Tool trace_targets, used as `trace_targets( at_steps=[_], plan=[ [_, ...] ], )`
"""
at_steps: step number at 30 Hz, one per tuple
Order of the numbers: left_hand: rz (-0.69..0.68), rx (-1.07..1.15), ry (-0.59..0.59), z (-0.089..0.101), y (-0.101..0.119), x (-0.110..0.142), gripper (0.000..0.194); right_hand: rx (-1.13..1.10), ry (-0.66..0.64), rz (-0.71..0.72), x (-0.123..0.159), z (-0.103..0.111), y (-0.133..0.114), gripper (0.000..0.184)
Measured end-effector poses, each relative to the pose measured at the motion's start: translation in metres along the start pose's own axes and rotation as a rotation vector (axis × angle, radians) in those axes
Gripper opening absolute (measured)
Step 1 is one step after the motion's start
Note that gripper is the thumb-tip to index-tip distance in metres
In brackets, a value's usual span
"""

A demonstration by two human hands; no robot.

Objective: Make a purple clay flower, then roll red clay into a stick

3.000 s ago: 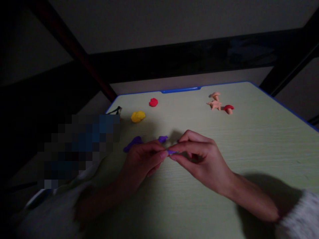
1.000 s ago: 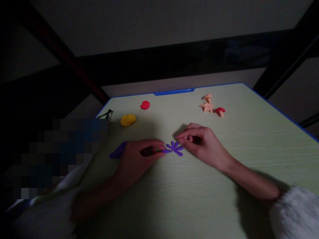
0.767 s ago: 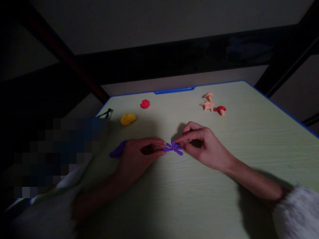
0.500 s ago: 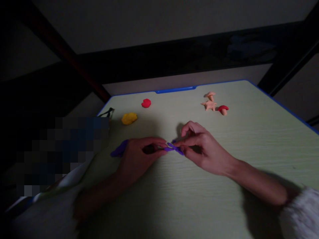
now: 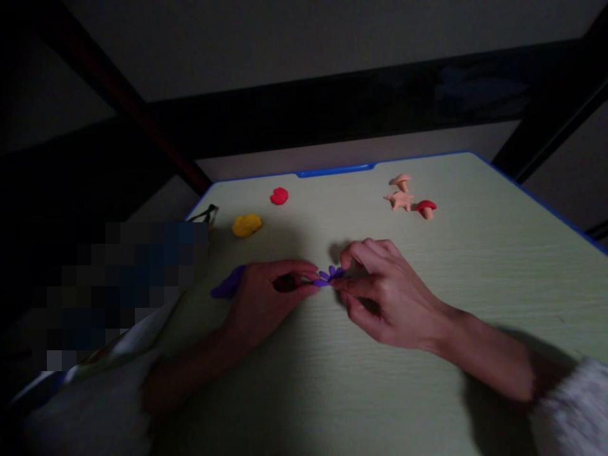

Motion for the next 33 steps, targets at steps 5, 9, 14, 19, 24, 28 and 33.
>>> trace_targets(
  at_steps=[5,9,14,19,24,28,33],
  plan=[
    [-0.01,0.016,0.01,0.0,0.0,-0.001,0.012,0.052,0.01,0.036,0.0,-0.001,-0.003,0.021],
    [-0.007,0.019,0.011,-0.001,0.0,-0.002,0.013,0.109,0.005,0.071,0.0,-0.002,-0.008,0.021],
    [-0.013,-0.003,0.007,0.0,0.001,-0.001,0.014,0.135,-0.001,0.071,0.0,-0.003,-0.008,0.023],
    [0.034,-0.008,0.001,0.0,-0.002,-0.001,0.014,0.133,0.001,0.072,0.0,-0.004,-0.009,0.022],
    [0.045,-0.023,0.005,0.002,-0.003,0.0,0.016,0.126,-0.017,0.063,-0.001,-0.005,-0.009,0.023],
    [-0.113,-0.167,0.016,0.007,0.005,0.002,0.02,0.113,-0.028,0.052,-0.001,-0.006,-0.008,0.021],
    [-0.528,-0.461,-0.055,0.001,0.027,0.015,0.029,0.104,-0.04,0.041,-0.001,-0.007,-0.007,0.02]
  ],
)
Point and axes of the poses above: each hand's wrist, its own x-axis away from the middle knuckle, its own z-axis out of the back of the hand, y = z × x, the point moved 8 cm from there along -x, towards the middle knuckle, and after that the axes turned 8 degrees about x, right-handed, at the moved point
